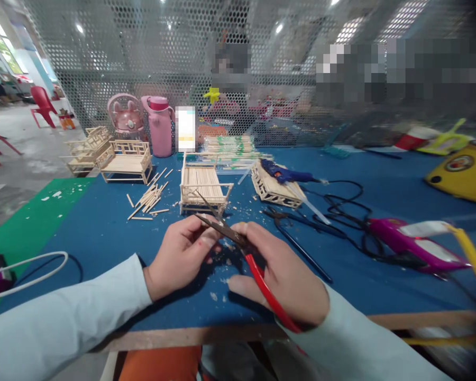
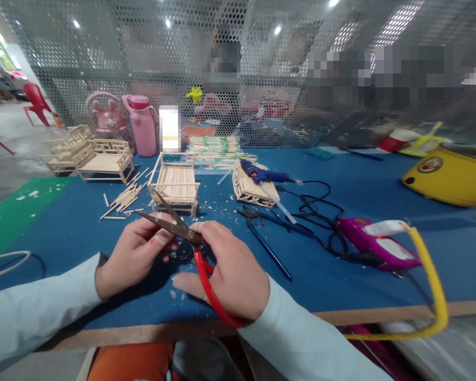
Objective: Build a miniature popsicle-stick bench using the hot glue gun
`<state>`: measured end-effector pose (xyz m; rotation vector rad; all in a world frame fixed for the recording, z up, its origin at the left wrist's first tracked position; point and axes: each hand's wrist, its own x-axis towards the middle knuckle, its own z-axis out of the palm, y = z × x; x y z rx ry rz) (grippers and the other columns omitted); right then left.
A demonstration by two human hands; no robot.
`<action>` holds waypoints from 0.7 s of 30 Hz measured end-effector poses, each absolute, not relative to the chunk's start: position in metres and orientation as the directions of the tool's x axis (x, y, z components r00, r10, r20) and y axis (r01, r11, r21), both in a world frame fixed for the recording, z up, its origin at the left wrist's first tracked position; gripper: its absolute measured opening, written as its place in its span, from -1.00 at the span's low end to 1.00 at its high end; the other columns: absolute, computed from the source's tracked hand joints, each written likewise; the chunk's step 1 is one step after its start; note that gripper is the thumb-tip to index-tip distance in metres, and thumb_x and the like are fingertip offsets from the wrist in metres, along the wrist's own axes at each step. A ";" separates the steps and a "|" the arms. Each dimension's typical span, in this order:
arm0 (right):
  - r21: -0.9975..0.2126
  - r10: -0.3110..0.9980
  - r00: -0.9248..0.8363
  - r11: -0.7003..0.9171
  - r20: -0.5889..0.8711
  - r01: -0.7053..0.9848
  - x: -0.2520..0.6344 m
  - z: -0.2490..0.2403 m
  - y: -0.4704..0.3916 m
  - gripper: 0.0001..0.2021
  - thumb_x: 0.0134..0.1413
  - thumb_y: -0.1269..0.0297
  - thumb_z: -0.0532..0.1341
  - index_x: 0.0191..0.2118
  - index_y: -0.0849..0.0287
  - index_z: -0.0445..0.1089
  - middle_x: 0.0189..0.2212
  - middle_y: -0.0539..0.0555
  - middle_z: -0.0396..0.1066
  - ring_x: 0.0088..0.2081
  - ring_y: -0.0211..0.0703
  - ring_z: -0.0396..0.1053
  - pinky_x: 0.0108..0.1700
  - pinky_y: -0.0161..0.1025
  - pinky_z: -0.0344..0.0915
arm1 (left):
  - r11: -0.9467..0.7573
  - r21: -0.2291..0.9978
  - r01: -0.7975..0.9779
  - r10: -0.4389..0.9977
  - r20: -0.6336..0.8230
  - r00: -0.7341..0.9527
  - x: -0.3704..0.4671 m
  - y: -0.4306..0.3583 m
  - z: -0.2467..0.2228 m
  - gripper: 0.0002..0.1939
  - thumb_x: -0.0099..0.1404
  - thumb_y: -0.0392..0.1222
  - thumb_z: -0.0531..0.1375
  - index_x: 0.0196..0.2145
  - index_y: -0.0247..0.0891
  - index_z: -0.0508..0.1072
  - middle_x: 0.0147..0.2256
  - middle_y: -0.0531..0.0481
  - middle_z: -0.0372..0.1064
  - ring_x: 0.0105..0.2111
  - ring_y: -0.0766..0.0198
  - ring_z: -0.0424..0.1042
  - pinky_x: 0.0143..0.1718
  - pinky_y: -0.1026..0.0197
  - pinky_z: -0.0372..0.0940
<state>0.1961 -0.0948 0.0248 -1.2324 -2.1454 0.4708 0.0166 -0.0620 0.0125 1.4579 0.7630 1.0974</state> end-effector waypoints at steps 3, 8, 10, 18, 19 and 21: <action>-0.531 0.869 -0.384 0.494 0.311 0.689 0.196 0.029 -0.096 -0.45 -0.13 -0.04 0.31 -0.06 0.17 0.26 -0.23 0.15 0.35 -0.20 0.00 0.31 -0.17 -0.08 0.28 | -0.202 0.971 -0.125 0.905 0.234 0.356 0.017 -0.062 0.013 -0.77 0.24 -0.06 0.18 -0.41 -0.30 0.41 -0.53 0.05 0.32 -0.56 0.39 0.29 -0.56 0.37 0.24; -0.496 0.849 -0.412 0.528 0.332 0.689 0.196 0.032 -0.096 -0.38 -0.17 -0.03 0.34 -0.02 0.24 0.25 -0.22 0.18 0.34 -0.20 0.01 0.30 -0.14 -0.03 0.29 | -0.292 0.953 -0.078 0.882 0.300 0.364 0.015 -0.062 0.015 -0.81 0.26 -0.17 0.16 -0.46 -0.29 0.42 -0.56 0.06 0.33 -0.55 0.39 0.29 -0.47 0.36 0.23; -0.516 0.841 -0.424 0.540 0.335 0.665 0.197 0.030 -0.096 -0.36 -0.13 -0.10 0.29 0.00 0.24 0.25 -0.20 0.19 0.33 -0.19 0.01 0.30 -0.13 -0.03 0.29 | -0.312 0.947 -0.078 0.871 0.318 0.374 0.014 -0.063 0.016 -0.81 0.28 -0.17 0.15 -0.46 -0.29 0.42 -0.54 0.05 0.36 -0.53 0.39 0.31 -0.46 0.37 0.23; -0.583 0.833 -0.429 0.552 0.350 0.597 0.198 0.027 -0.095 -0.36 -0.09 -0.25 0.19 -0.02 0.16 0.28 -0.19 0.17 0.35 -0.18 -0.02 0.33 -0.12 -0.10 0.30 | -0.345 0.937 -0.058 0.855 0.339 0.393 0.013 -0.063 0.017 -0.76 0.29 -0.11 0.14 -0.46 -0.29 0.43 -0.54 0.03 0.37 -0.53 0.37 0.33 -0.46 0.35 0.23; -0.577 0.832 -0.425 0.554 0.357 0.600 0.197 0.027 -0.095 -0.38 -0.08 -0.25 0.19 -0.04 0.16 0.29 -0.21 0.17 0.36 -0.19 -0.02 0.34 -0.13 -0.11 0.31 | -0.352 0.935 -0.055 0.852 0.344 0.394 0.013 -0.063 0.017 -0.76 0.29 -0.12 0.13 -0.47 -0.29 0.43 -0.53 0.03 0.37 -0.53 0.37 0.33 -0.45 0.35 0.24; -0.549 0.829 -0.415 0.560 0.375 0.620 0.197 0.028 -0.095 -0.38 -0.09 -0.26 0.18 -0.05 0.16 0.30 -0.23 0.17 0.36 -0.21 -0.02 0.34 -0.15 -0.12 0.31 | -0.363 0.931 -0.038 0.853 0.349 0.388 0.013 -0.063 0.017 -0.77 0.30 -0.17 0.12 -0.47 -0.28 0.44 -0.51 0.03 0.39 -0.52 0.37 0.34 -0.44 0.35 0.24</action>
